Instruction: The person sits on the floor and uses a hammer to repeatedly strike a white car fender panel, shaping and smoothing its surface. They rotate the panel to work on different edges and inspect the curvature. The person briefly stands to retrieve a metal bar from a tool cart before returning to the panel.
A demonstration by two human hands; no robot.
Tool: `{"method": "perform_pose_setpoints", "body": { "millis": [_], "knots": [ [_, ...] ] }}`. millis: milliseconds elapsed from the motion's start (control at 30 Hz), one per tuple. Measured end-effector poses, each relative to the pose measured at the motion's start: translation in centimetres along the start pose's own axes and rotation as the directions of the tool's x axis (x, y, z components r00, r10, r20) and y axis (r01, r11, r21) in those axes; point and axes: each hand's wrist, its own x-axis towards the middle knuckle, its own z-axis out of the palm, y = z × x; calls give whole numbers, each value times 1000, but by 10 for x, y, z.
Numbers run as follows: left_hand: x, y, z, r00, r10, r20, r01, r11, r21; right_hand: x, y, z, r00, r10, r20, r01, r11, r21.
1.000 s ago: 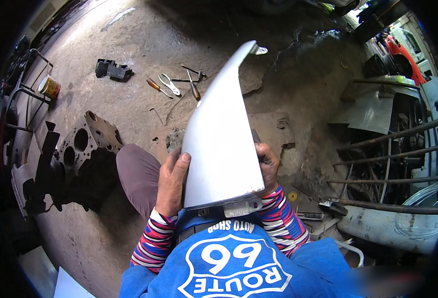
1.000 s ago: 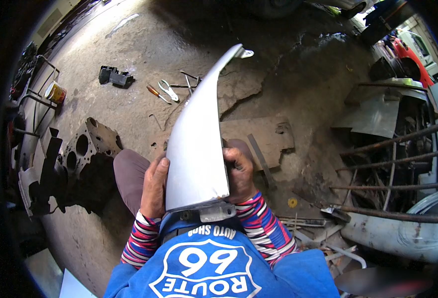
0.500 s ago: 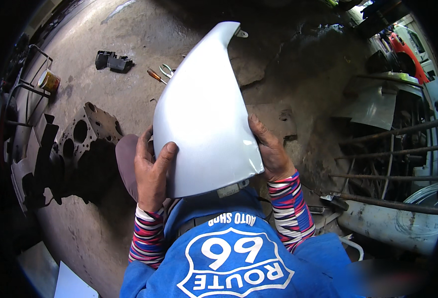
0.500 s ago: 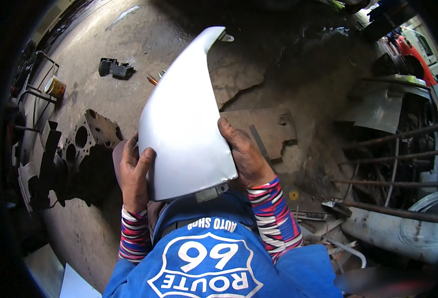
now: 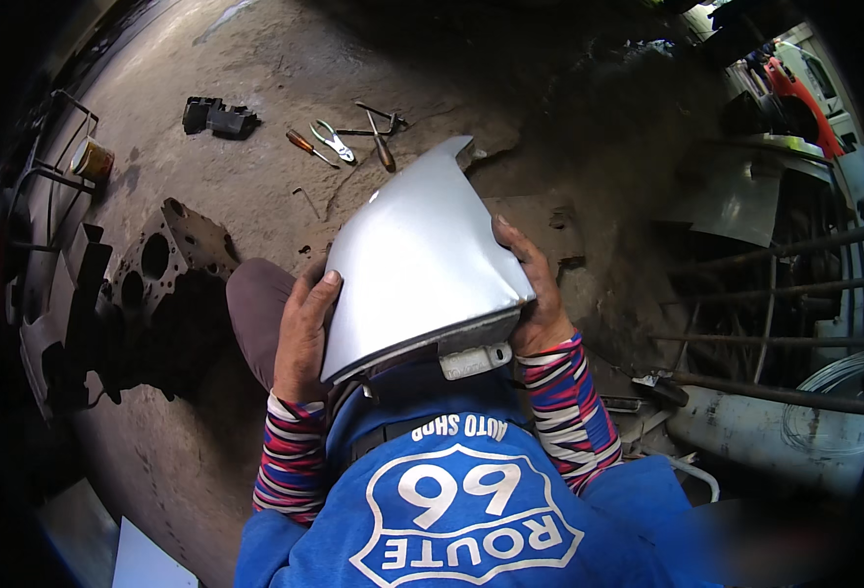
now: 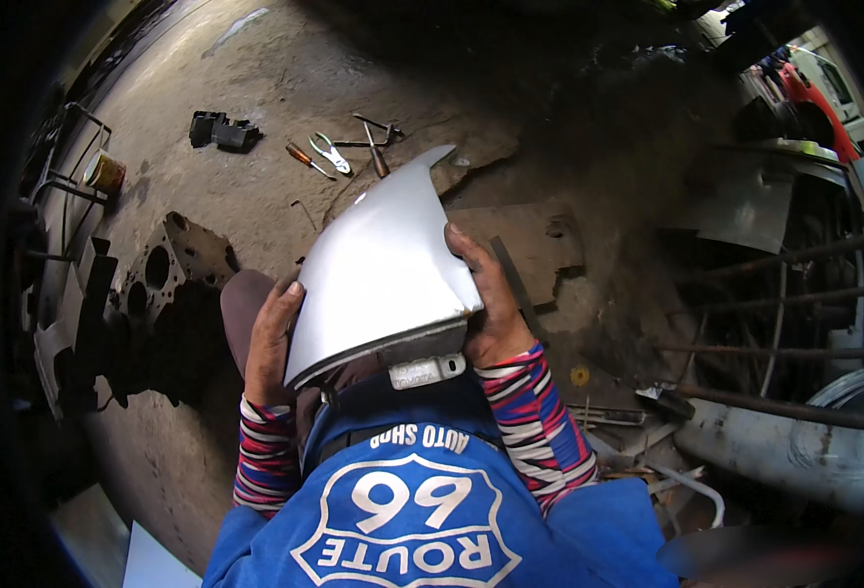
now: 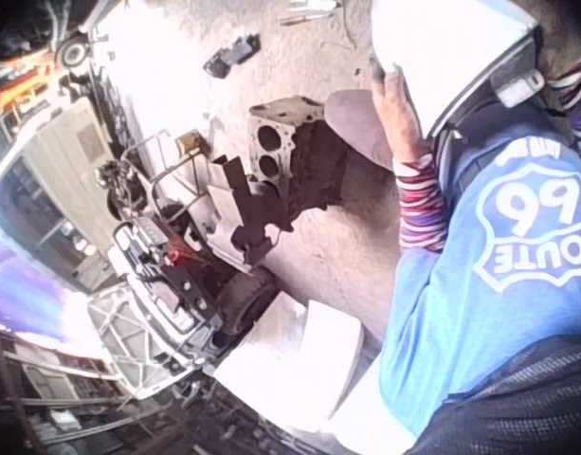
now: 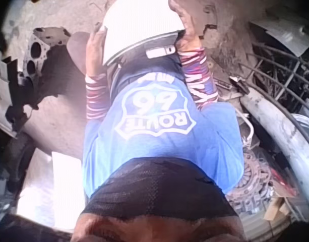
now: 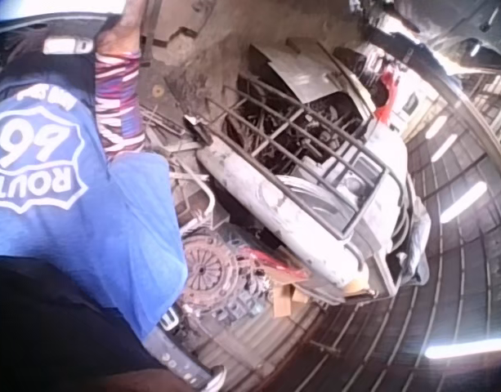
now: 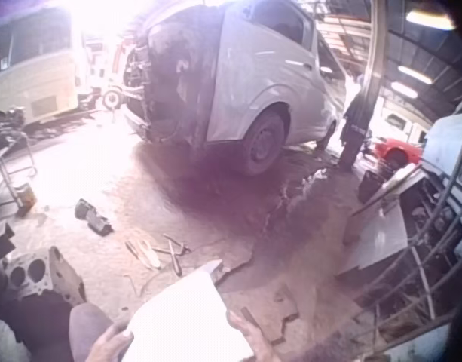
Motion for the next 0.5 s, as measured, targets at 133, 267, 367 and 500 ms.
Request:
{"method": "perform_pose_setpoints", "body": {
  "millis": [133,267,367,500],
  "knots": [
    [0,-6,-3,984,-166,58,172,974,-147,4,-1,2,995,-23,-100,23,1000,-4],
    [-4,-2,-4,979,-186,87,201,954,-221,3,4,-3,981,-25,-191,22,1000,-16],
    [-7,2,-1,977,-200,75,212,948,-239,6,5,-11,981,-23,-194,25,1000,8],
    [-10,7,6,979,-199,47,205,951,-231,14,4,-22,980,6,-199,8,998,70]
  ]
}}
